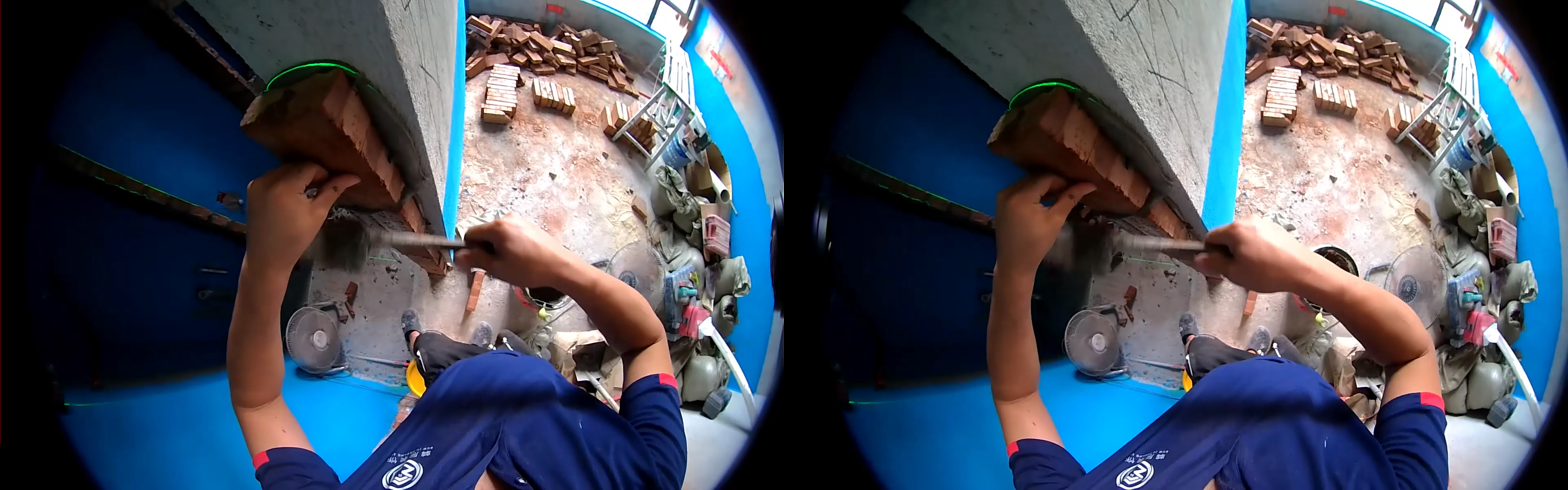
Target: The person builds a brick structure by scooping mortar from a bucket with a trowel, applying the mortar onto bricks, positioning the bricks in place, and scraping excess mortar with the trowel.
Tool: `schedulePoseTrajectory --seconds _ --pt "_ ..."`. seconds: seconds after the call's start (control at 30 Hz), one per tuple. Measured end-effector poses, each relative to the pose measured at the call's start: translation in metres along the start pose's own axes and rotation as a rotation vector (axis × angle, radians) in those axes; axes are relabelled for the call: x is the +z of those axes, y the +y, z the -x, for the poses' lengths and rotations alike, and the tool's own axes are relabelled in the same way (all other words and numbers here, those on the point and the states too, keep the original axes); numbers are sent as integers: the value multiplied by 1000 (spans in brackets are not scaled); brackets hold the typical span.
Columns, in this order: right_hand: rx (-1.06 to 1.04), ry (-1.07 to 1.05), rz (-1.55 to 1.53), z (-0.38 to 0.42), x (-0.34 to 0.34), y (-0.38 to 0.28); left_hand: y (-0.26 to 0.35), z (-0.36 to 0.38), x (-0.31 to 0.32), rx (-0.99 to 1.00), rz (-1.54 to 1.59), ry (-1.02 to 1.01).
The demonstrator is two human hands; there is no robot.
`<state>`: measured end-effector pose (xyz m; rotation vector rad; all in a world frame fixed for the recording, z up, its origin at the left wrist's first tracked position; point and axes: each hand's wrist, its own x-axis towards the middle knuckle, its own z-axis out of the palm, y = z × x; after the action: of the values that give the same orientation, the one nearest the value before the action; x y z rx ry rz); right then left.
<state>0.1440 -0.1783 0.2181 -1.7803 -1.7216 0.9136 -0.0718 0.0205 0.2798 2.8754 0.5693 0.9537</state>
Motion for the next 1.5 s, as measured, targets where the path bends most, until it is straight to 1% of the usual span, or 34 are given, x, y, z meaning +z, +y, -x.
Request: schedulePoseTrajectory --seconds 0.03,0.07,0.13,0.17,0.2,0.27,0.37,0.4,0.43,0.5,0.53,0.57,0.6,0.67,0.73,0.8,0.83,0.87,0.93,1.0,1.07,1.13,1.17,1.2,1.27,1.3,1.33,1.4,1.43,1.5 --pt "99 41 24 -5 3 4 0 0 0 2 13 5" --pt "98 43 26 -3 2 1 1 1 0 3 12 8" --pt "0 11 63 4 -2 -7 0 0 0 18 -22 17" --pt "18 -20 32 4 -6 -6 0 -1 1 22 -19 12" --pt "-23 62 -27 0 -1 3 0 0 2 18 8 27" --pt "-38 115 -29 1 5 8 2 -1 1 19 34 47" --pt "-57 120 39 0 -2 7 2 -2 1 42 -28 62" --pt "-66 124 44 3 0 7 3 -3 1 19 -14 55" --pt "-63 157 23 6 6 9 3 -3 1 -5 -1 51" --pt "-51 208 22 21 18 15 3 -3 0 8 -24 55" --pt "-99 247 54 32 25 23 2 -4 0 18 -40 48" --pt "-145 348 112 45 35 28 2 -4 -1 22 -41 61" --pt "-187 451 172 59 47 32 0 -4 -2 19 -30 34" --pt "-38 455 74 84 74 40 -4 -4 -2 13 -2 -21" --pt "51 217 113 102 99 72 -8 1 -9 16 70 -33" --pt "182 230 199 114 116 78 -13 12 -22 30 154 10" --pt "217 271 257 113 119 70 -21 22 -31 -32 207 -24" --pt "266 309 296 111 120 59 -35 36 -34 1 222 -35" --pt "234 447 416 96 123 46 -68 64 -28 -128 290 22" --pt "211 522 521 77 115 31 -110 95 -10 -277 373 -64" --pt "236 511 615 61 100 21 -145 131 16 -279 437 -142" --pt "302 524 661 46 79 -6 -172 174 47 -438 566 -269" --pt "331 525 709 43 72 -6 -186 199 64 -507 572 -334" --pt "372 499 686 39 61 -19 -201 226 80 -578 572 -401" --pt "370 524 719 34 50 -36 -226 278 110 -688 577 -445" --pt "355 508 720 31 45 -47 -230 297 116 -825 656 -500" --pt "360 485 734 30 42 -50 -255 343 151 -829 550 -492" --pt "366 536 734 30 45 -51 -278 412 186 -1051 596 -607" --pt "364 549 667 30 44 -55 -291 454 202 -1150 673 -660" --pt "386 603 553 36 42 -56 -287 494 189 -1459 879 -682"
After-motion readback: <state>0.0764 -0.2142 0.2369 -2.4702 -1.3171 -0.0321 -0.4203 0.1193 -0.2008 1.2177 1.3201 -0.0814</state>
